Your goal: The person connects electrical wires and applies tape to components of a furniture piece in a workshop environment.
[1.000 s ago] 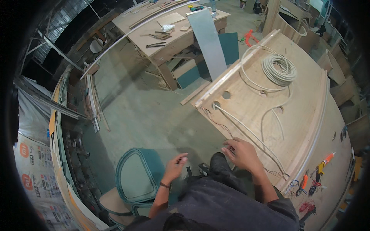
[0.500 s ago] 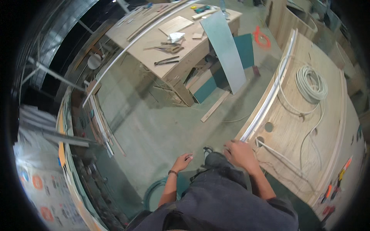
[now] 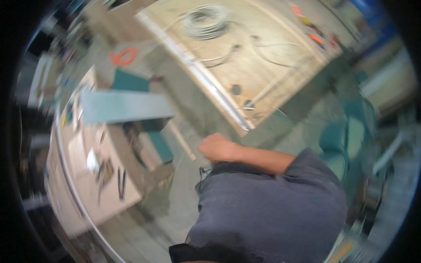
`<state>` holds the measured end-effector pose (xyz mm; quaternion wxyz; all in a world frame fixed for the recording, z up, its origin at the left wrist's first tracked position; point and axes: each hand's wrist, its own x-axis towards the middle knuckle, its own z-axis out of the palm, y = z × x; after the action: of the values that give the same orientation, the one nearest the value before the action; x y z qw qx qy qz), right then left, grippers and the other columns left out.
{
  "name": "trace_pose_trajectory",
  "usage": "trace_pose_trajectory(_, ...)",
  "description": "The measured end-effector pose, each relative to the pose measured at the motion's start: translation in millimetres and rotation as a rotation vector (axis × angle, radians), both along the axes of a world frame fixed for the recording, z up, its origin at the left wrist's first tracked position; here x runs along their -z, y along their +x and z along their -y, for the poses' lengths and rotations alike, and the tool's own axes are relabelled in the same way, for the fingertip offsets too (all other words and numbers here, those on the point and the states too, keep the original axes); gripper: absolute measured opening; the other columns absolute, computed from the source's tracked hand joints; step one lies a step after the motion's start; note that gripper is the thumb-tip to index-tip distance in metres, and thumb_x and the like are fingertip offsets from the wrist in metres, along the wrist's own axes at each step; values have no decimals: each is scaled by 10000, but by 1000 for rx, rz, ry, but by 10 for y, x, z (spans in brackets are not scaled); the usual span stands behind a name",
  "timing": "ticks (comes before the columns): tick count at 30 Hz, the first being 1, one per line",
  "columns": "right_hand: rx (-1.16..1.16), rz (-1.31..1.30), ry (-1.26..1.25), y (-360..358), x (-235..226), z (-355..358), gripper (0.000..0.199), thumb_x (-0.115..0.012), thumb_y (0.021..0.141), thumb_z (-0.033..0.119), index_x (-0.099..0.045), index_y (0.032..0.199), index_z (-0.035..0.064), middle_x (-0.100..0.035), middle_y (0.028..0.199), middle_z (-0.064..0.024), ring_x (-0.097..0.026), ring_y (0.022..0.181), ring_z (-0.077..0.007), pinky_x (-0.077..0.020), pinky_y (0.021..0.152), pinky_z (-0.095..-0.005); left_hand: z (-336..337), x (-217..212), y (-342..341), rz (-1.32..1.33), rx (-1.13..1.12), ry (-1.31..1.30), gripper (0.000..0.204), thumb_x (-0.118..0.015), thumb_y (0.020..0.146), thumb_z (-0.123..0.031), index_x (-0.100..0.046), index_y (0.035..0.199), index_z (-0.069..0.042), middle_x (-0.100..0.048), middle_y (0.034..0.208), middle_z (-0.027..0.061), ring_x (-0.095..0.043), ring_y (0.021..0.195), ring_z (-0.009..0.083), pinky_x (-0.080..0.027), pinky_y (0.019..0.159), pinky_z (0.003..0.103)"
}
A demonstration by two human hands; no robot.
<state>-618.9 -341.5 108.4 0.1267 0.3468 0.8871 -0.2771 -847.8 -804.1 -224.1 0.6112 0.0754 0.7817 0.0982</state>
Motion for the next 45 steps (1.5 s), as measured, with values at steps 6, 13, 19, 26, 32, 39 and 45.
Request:
trace_pose_trajectory(6, 222, -191, -123, -496, -21, 31, 267, -691, 888, 266, -655, 1001, 27, -683, 944, -196, -675, 927, -397, -540, 752, -500, -1866, 66, -1842, -35, 68, 206, 232, -536, 1018, -274, -620, 1012, -58, -644, 786, 54, -626, 694, 184, -524, 602, 325)
trace_pose_trajectory(13, 385, -238, -151, -851, 217, -959, 274, -652, 934, 273, -648, 1095, 50, -683, 988, -180, -654, 975, -396, -520, 802, -507, -4681, -118, -2716, -112, 193, 605, 303, -550, 1025, -258, -641, 1132, 11, -666, 918, 51, -631, 823, 150, -506, 723, 282)
trace_pose_trajectory(19, 459, -251, -79, -1092, 261, -2778, 298, -664, 927, 276, -657, 1139, 68, -682, 968, -171, -656, 916, -394, -515, 793, -479, -6449, -123, -2561, -253, 286, 582, 449, -588, 978, -392, -664, 1214, -18, -704, 1156, 184, -677, 1056, 328, -533, 909, 412)
trace_pose_trajectory(26, 534, -261, -19, -1276, -285, -4940, 286, -689, 905, 225, -669, 1119, 37, -688, 920, -170, -673, 836, -352, -521, 745, -444, -7664, -69, -2577, -328, 459, 363, 522, -516, 987, -490, -681, 1224, -55, -652, 1249, 238, -584, 1203, 425, -459, 1024, 473)
trace_pose_trajectory(32, 499, -258, 20, -1690, -214, -6644, 268, -676, 911, 259, -658, 1080, 52, -673, 895, -175, -668, 856, -391, -525, 745, -484, -9344, -265, -2986, -92, 272, 294, 790, -416, 986, -645, -592, 1327, 45, -591, 1352, 271, -542, 1286, 411, -413, 1074, 457)
trace_pose_trajectory(39, 396, -244, 6, -2845, -82, -8790, 266, -667, 922, 272, -660, 1078, 56, -691, 911, -179, -673, 872, -396, -523, 753, -486, -11836, -498, -3687, 126, 352, 213, 993, -507, 871, -772, -512, 1424, 54, -516, 1454, 254, -477, 1372, 364, -348, 1132, 436)
trace_pose_trajectory(45, 292, -184, -126, -3984, -244, -10573, 318, -665, 921, 303, -673, 1120, 55, -719, 946, -171, -682, 920, -400, -532, 794, -475, -14046, -812, -4574, -5, -14, 590, 425, -581, 1001, -430, -655, 1137, -35, -679, 907, 36, -633, 850, 121, -499, 700, 293)
